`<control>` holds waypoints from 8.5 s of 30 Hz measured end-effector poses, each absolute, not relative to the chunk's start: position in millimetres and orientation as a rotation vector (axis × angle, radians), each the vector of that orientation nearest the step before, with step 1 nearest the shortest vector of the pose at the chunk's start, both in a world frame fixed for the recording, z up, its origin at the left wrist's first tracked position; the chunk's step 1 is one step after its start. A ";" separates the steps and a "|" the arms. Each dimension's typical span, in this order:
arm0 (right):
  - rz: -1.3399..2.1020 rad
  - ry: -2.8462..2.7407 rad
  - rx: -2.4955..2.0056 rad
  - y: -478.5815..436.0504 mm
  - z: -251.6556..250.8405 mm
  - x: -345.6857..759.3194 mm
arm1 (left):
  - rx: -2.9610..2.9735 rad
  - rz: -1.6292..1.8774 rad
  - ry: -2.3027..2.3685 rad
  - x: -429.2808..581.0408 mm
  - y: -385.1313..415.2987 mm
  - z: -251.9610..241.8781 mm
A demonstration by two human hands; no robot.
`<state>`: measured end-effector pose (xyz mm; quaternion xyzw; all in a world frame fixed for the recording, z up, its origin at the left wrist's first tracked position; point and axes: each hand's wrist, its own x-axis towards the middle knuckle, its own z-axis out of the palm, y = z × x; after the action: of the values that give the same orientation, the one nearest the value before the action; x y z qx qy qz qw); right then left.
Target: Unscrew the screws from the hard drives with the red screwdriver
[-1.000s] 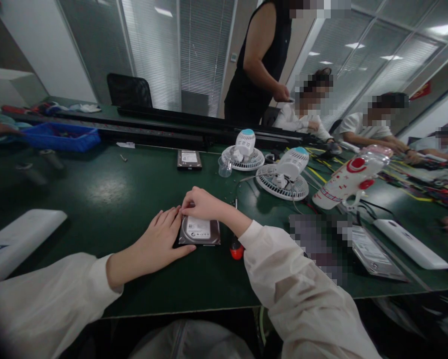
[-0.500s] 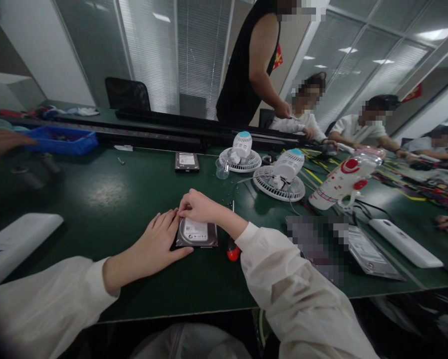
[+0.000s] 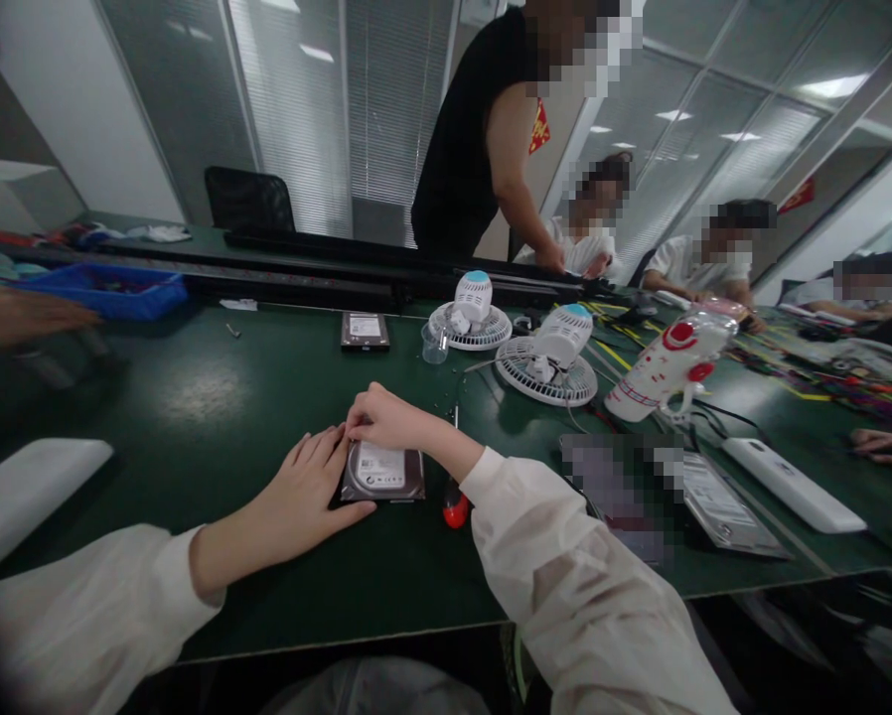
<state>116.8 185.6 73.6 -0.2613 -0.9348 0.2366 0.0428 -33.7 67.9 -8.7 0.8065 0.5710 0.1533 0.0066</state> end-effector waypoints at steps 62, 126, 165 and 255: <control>0.716 -2.904 -0.831 181.6 82.1 114.5 | 2.500 0.454 1.791 -33.3 66.2 -2.9; 0.751 -2.858 -0.787 189.5 75.1 121.0 | 2.518 0.519 1.783 -34.5 65.9 -7.3; 0.733 -2.907 -0.777 188.5 72.6 119.8 | 2.530 0.458 1.797 -33.2 65.3 -3.7; 0.683 -2.866 -0.842 187.1 67.6 116.9 | 2.525 0.447 1.790 -34.2 64.8 -3.2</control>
<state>116.9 187.1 67.6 -0.2746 -0.9346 0.2228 0.0389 -34.2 64.8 -3.2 0.8075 0.5723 0.1428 0.0073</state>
